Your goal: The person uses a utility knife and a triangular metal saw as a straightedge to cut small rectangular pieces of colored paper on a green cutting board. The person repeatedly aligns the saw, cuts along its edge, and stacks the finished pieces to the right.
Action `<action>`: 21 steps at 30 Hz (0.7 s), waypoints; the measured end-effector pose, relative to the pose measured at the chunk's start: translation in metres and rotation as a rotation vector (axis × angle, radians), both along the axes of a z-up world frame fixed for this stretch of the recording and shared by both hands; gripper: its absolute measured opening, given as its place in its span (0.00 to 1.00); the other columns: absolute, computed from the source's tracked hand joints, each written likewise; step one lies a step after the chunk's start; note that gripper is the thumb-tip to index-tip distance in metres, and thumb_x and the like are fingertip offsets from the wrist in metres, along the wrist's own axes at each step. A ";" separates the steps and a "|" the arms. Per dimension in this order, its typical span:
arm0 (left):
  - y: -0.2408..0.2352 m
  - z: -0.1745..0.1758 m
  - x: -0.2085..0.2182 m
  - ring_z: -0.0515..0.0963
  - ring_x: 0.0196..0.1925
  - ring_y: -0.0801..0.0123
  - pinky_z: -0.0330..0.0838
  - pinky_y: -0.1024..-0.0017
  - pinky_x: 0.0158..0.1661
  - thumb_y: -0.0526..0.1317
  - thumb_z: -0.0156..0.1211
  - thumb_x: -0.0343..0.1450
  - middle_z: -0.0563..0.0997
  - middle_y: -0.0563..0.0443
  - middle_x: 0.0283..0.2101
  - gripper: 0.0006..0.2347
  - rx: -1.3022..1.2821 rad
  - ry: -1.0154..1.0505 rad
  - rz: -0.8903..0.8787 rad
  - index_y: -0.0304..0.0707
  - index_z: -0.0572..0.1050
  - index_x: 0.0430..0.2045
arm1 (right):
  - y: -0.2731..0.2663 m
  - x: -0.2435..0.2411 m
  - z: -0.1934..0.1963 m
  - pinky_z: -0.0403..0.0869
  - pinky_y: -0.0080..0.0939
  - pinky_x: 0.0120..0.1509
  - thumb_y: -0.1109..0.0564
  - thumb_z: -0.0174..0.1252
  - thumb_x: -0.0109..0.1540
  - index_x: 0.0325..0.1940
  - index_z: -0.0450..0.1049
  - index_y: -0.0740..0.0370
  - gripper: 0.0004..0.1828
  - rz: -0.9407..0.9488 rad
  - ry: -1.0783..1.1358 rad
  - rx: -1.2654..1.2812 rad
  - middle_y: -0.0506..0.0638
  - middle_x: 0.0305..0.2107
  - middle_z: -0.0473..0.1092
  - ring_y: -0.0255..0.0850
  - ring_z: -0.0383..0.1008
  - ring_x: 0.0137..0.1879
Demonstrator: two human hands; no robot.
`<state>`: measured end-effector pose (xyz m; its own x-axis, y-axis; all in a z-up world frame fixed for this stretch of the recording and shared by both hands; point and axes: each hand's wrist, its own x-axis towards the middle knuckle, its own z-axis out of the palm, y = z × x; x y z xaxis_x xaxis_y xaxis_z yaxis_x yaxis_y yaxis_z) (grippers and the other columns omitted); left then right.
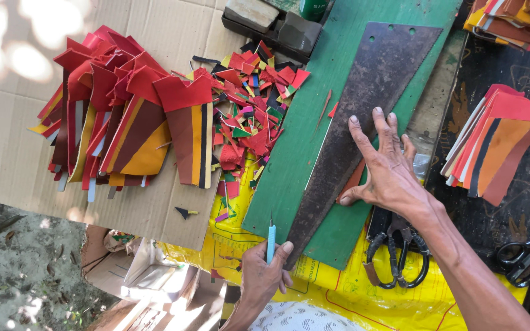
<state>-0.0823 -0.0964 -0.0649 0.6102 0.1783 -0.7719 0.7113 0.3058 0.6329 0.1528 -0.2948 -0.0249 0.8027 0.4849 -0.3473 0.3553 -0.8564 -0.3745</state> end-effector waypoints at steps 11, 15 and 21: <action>0.000 0.001 0.001 0.77 0.11 0.69 0.66 0.73 0.09 0.42 0.66 0.70 0.76 0.47 0.14 0.14 -0.026 0.005 0.016 0.24 0.76 0.24 | 0.001 0.001 -0.002 0.38 0.73 0.77 0.29 0.79 0.27 0.79 0.41 0.44 0.84 0.005 0.004 -0.031 0.66 0.75 0.29 0.66 0.24 0.80; 0.001 0.003 0.002 0.77 0.11 0.70 0.66 0.73 0.09 0.43 0.66 0.70 0.76 0.48 0.14 0.14 -0.019 0.010 0.002 0.25 0.76 0.24 | 0.001 0.002 -0.004 0.37 0.74 0.76 0.29 0.80 0.27 0.81 0.39 0.44 0.86 0.009 0.017 -0.040 0.66 0.75 0.28 0.66 0.23 0.80; 0.001 0.004 0.001 0.78 0.12 0.70 0.67 0.74 0.10 0.44 0.65 0.70 0.76 0.48 0.15 0.15 0.007 0.021 -0.025 0.24 0.76 0.24 | -0.002 0.002 -0.007 0.37 0.75 0.74 0.26 0.75 0.33 0.79 0.40 0.47 0.80 0.024 0.002 -0.014 0.69 0.74 0.29 0.69 0.24 0.79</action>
<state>-0.0809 -0.0956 -0.0605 0.5983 0.1685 -0.7833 0.7317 0.2834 0.6199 0.1552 -0.2964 -0.0323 0.7899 0.4995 -0.3557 0.3754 -0.8526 -0.3636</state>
